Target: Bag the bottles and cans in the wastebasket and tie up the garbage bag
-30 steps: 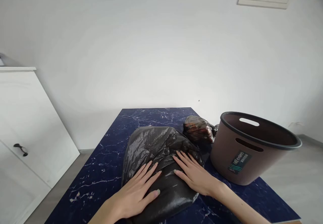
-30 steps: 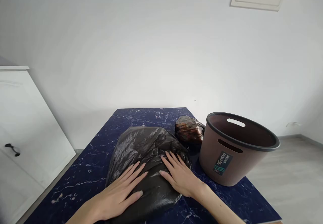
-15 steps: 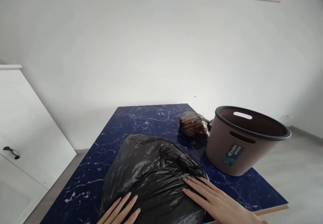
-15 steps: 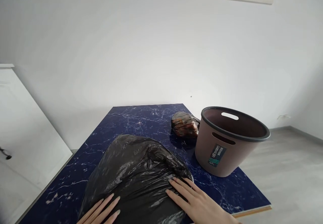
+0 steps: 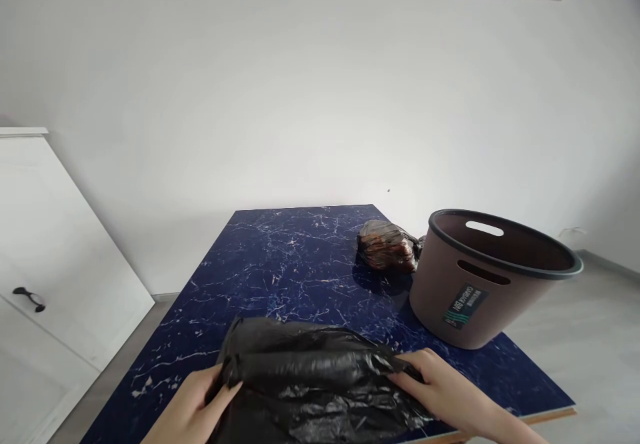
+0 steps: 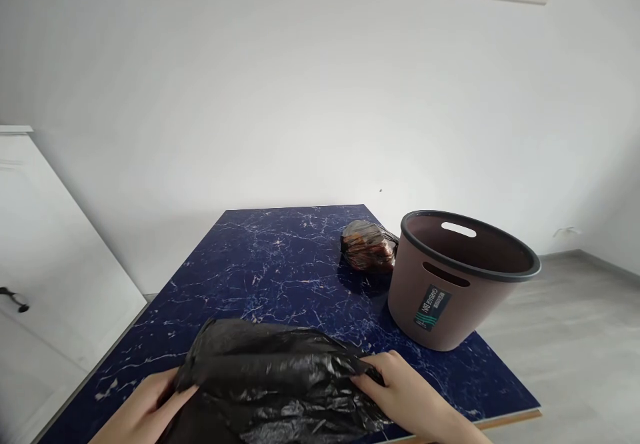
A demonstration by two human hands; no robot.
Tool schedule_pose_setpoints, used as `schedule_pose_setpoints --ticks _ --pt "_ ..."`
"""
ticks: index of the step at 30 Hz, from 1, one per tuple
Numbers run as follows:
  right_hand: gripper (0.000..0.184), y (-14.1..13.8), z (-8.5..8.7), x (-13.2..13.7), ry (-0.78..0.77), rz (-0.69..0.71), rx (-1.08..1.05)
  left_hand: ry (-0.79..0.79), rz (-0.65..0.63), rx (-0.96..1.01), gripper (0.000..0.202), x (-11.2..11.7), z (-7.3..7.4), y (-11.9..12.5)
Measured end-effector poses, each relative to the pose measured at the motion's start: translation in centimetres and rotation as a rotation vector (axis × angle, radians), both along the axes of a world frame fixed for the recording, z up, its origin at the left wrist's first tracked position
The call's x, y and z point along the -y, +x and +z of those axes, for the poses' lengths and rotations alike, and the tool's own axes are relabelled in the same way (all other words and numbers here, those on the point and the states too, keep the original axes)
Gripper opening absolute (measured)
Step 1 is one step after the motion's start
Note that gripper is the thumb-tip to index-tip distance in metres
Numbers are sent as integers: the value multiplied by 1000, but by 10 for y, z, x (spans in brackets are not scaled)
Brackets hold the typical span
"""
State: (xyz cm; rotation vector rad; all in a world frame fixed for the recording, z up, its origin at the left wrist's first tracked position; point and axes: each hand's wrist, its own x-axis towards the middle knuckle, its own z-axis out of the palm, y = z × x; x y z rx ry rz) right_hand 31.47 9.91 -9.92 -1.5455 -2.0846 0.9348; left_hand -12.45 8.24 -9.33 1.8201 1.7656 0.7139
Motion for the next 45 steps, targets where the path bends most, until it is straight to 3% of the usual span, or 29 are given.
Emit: schedule_pose_setpoints --ticks 4,8,10,13,16,18,21,23,26,31,37,45 --pt "50 -6 -9 -21 -65 -9 5 4 -79 -108 46 -30 22 16" --pt "46 -8 -14 -31 -64 -28 -12 389 -36 -344 50 -21 26 38" --pt "44 -9 -16 -33 -50 -38 1 512 -111 -404 49 -7 23 57" --pt "45 -12 -16 -33 -53 -10 59 427 -410 -424 62 7 19 86" --pt "37 -14 -9 -28 -22 -27 77 280 -515 -420 72 5 14 99" --pt "32 -16 -1 -20 100 -131 52 229 -494 -417 74 -4 9 98" --pt "37 -24 14 -3 420 -268 46 213 -484 -417 75 -16 1 91" --pt "39 -34 23 8 597 -230 60 229 -486 -420 75 -21 -2 90" --pt "44 -56 26 16 695 -49 123 224 -488 -436 73 -24 -7 93" --pt "59 -88 0 -2 584 152 305 183 -420 -451 73 -30 -21 91" --pt "72 -84 -34 -27 322 124 349 77 -356 -470 72 -35 -39 74" --pt "72 -67 -46 -37 156 117 252 342 -317 -588 73 -46 -70 49"
